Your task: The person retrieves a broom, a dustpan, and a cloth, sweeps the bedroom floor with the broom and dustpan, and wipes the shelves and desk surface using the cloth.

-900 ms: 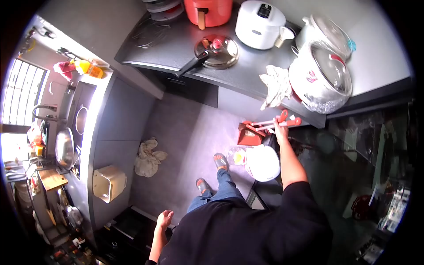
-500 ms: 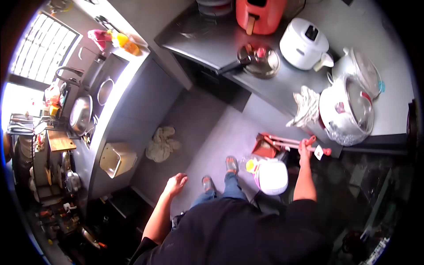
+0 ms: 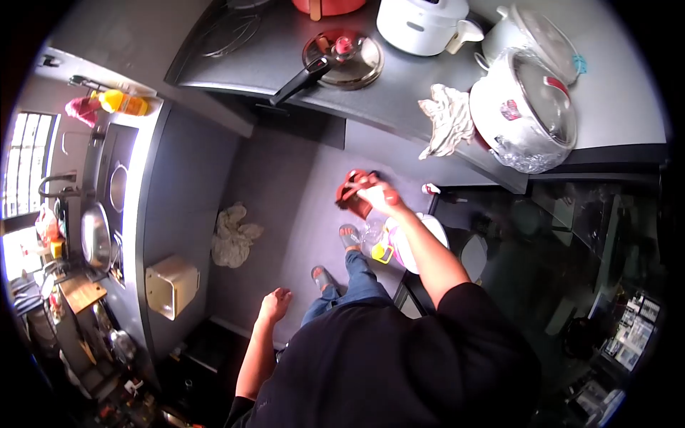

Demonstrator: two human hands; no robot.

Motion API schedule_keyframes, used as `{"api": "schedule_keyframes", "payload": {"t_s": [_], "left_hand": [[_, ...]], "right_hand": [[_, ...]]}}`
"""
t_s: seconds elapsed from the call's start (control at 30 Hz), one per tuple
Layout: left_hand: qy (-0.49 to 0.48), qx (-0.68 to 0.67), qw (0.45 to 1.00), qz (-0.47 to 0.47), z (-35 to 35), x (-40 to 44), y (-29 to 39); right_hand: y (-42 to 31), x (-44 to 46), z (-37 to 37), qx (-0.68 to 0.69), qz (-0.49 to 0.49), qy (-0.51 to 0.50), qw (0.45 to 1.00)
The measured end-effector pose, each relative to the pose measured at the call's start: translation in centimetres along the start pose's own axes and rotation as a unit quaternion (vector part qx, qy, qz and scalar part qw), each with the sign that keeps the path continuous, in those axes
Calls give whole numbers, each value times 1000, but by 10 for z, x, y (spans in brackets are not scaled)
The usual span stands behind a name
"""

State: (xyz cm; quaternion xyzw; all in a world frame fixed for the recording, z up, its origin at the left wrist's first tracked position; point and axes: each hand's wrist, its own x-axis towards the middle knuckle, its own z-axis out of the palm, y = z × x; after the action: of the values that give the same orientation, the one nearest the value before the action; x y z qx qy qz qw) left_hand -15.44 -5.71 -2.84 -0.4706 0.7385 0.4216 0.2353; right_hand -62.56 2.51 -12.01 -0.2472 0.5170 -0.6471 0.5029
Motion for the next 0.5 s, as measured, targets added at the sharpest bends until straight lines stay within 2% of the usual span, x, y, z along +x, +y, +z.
{"api": "schedule_keyframes", "payload": {"t_s": [0.03, 0.07, 0.1, 0.17, 0.2, 0.23, 0.27, 0.3, 0.33, 0.37, 0.43, 0.5], "left_hand": [[12, 7, 1000, 13, -4, 6, 12], [25, 12, 999, 22, -8, 13, 25], [38, 16, 999, 28, -12, 20, 37], [106, -34, 990, 85, -16, 36, 51], [136, -69, 982, 107, -17, 45, 55], [164, -104, 973, 127, -17, 54, 59], [143, -100, 978, 116, -32, 50, 78], [136, -100, 979, 111, -43, 49, 87], [115, -202, 963, 137, -40, 45, 78], [90, -302, 935, 160, -37, 42, 68], [31, -508, 847, 151, -8, 48, 13], [1, -651, 748, 132, 8, 49, -19]], "right_hand": [[-4, 8, 13, 24, 30, -51, 998], [-26, 8, 33, -200, 76, -61, 975], [-15, 17, 42, -69, 137, -80, 985], [-6, 26, 75, -94, 103, -116, 983], [-20, 23, 101, -249, 7, -128, 960], [-28, 22, 123, -322, -101, -163, 927], [-31, 16, 146, -387, -203, -197, 878], [-30, 9, 170, -390, -194, -208, 876], [-22, -1, 194, -393, -184, -220, 874], [16, -14, 224, -283, -86, -217, 930], [10, -51, 259, -155, 62, -193, 967], [0, -79, 287, -219, -11, -227, 949]]}}
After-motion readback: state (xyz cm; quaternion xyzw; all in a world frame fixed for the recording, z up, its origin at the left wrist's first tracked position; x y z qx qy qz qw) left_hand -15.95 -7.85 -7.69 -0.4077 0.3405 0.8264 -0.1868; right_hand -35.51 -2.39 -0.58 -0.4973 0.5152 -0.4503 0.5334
